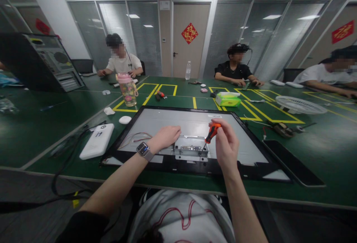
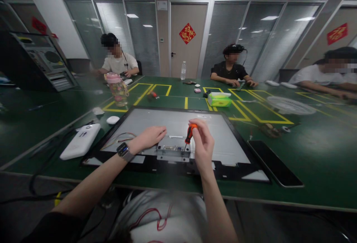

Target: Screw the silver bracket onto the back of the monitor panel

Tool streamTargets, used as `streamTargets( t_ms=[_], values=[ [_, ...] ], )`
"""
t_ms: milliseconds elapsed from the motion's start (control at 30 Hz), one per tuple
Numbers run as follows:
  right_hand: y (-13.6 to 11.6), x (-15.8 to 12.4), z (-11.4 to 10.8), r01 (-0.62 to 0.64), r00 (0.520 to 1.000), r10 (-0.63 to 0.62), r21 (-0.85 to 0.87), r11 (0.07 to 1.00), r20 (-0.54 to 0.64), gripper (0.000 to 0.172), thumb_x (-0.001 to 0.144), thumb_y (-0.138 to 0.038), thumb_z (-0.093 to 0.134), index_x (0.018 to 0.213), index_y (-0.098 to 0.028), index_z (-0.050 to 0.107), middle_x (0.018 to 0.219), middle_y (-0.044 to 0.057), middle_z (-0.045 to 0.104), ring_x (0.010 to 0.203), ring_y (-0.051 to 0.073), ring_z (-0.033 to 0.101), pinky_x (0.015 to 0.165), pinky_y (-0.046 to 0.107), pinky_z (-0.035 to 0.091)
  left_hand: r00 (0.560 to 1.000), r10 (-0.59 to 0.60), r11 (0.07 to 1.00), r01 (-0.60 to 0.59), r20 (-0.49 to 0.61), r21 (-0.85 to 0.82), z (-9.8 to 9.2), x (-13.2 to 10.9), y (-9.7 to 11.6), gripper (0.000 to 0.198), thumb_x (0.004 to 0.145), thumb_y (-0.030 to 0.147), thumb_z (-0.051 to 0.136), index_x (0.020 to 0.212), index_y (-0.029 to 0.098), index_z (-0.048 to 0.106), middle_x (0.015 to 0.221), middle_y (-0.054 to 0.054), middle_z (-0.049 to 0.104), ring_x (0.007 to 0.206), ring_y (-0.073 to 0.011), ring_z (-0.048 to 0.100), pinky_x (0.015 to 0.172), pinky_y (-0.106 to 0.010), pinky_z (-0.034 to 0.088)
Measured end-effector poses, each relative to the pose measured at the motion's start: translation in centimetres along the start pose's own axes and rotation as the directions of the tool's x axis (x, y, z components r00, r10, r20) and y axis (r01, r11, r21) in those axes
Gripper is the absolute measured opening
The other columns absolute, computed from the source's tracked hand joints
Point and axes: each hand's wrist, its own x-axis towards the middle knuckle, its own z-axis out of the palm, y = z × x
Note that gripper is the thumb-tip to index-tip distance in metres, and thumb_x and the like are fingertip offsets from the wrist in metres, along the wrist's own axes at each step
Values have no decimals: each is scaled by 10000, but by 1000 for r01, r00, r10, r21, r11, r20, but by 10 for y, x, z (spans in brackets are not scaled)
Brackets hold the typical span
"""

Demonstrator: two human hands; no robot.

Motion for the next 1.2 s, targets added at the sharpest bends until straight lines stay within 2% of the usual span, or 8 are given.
streamTargets(
  t_ms=[100, 267, 467, 633, 833, 900, 1067, 1200],
  values=[
    [2, -1, 0, -45, 999, 45, 40, 998, -1, 178, 930, -302, 576, 1070, -255, 674, 997, 46, 650, 870, 187, 635, 790, 342, 490, 1000, 1, 1000, -1, 1, 1, 0, 0, 0, 316, 1009, 299, 307, 943, 181, 593, 907, -99, 714, 841, -242, 680, 678, -307, 448],
    [3, 2, -1, 21, 999, -19, 44, 999, -46, 104, 787, -249, 745, 863, -239, 674, 875, 4, 584, 860, 170, 583, 773, 304, 466, 1000, -2, 1000, 2, -4, 2, 0, 0, 0, 325, 1011, 311, 303, 939, 180, 591, 906, -95, 713, 842, -233, 678, 684, -301, 446],
    [4, 0, -1, -67, 997, 65, 108, 992, 29, 233, 962, -366, 522, 1102, -236, 655, 878, 38, 645, 783, 177, 629, 710, 331, 494, 1000, -3, 1000, 3, 0, 0, 0, -1, 0, 316, 1010, 302, 302, 951, 182, 589, 906, -101, 712, 841, -239, 676, 691, -310, 449],
    [4, 1, -2, -27, 1000, 27, -5, 1000, -1, 170, 894, -386, 626, 962, -240, 681, 918, 29, 626, 864, 186, 614, 787, 334, 491, 1000, -1, 1000, 2, 8, -4, 0, -1, 0, 332, 1011, 312, 293, 968, 182, 594, 933, -105, 709, 856, -238, 673, 706, -310, 456],
    [0, 1, -1, -105, 988, 102, 21, 994, 116, 269, 982, -369, 478, 1177, -257, 626, 954, 46, 664, 849, 188, 647, 731, 324, 505, 1000, -13, 1000, 13, 12, -5, 1, 0, 0, 328, 1009, 312, 302, 977, 177, 599, 915, -105, 709, 846, -235, 674, 711, -308, 459],
    [-1, 1, 1, -89, 987, 87, 10, 996, 134, 274, 993, -378, 446, 1151, -254, 633, 968, 52, 664, 901, 200, 636, 770, 339, 497, 1000, -11, 1000, 11, 10, -7, 1, 0, 0, 330, 1009, 313, 300, 977, 178, 599, 923, -105, 709, 854, -235, 673, 717, -307, 460],
    [-7, 5, 1, 48, 999, -44, -144, 988, 29, 120, 883, -344, 640, 907, -239, 692, 921, 35, 594, 889, 194, 591, 768, 323, 482, 1000, -4, 1000, 4, 6, -8, 0, -1, 0, 325, 1008, 303, 300, 962, 180, 597, 928, -106, 711, 856, -242, 675, 714, -313, 457],
    [-12, 6, -2, 15, 1000, -11, -169, 986, 22, 173, 943, -312, 554, 1037, -232, 676, 918, 46, 643, 818, 187, 631, 747, 343, 505, 1000, -8, 1000, 8, 7, -8, -1, -1, 1, 315, 1005, 296, 308, 955, 179, 596, 914, -106, 712, 853, -244, 677, 708, -312, 454]
  ],
)
